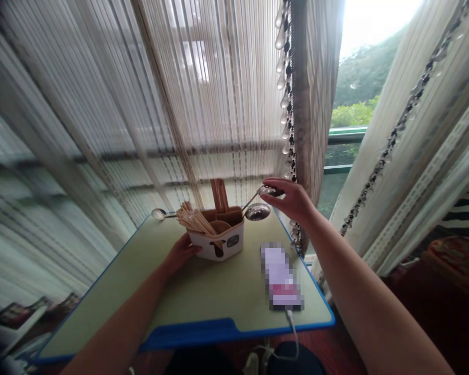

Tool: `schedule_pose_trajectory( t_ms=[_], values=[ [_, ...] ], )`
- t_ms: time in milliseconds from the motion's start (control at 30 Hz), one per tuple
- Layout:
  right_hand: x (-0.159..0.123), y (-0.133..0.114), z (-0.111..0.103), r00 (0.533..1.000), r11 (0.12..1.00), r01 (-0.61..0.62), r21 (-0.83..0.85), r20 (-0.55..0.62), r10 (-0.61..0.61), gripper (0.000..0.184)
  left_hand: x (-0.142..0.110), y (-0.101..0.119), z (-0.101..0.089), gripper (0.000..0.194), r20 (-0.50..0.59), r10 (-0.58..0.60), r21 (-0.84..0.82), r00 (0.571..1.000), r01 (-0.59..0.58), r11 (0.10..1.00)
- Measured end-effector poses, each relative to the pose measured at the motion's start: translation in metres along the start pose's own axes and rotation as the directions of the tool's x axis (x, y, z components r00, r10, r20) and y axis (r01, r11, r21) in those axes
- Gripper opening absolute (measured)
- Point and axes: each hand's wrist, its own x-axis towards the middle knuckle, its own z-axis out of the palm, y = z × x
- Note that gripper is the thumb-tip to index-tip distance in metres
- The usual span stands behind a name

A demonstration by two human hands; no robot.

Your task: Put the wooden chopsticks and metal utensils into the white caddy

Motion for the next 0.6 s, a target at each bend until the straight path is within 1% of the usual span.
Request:
schedule_pose_trajectory(
  t_ms=[200, 400, 600],
  values=[
    [-0.004, -0.001, 0.009, 0.996, 0.999, 0.037, -0.034, 0.087, -0.034, 0.036, 0.000, 0.001, 0.000, 0.069, -0.006, -0.006, 0.004, 1.000, 0.006, 1.000],
    [-0.013, 0.000, 0.021, 0.995, 0.999, 0.034, -0.011, 0.092, -0.033, 0.033, -0.001, 0.004, 0.002, 0.066, -0.018, -0.019, -0.025, 1.000, 0.019, 1.000],
    [-0.023, -0.001, 0.033, 0.993, 1.000, 0.010, 0.005, 0.120, -0.010, 0.032, 0.001, -0.001, 0.001, 0.067, -0.013, -0.011, -0.025, 1.000, 0.010, 1.000]
  ],
)
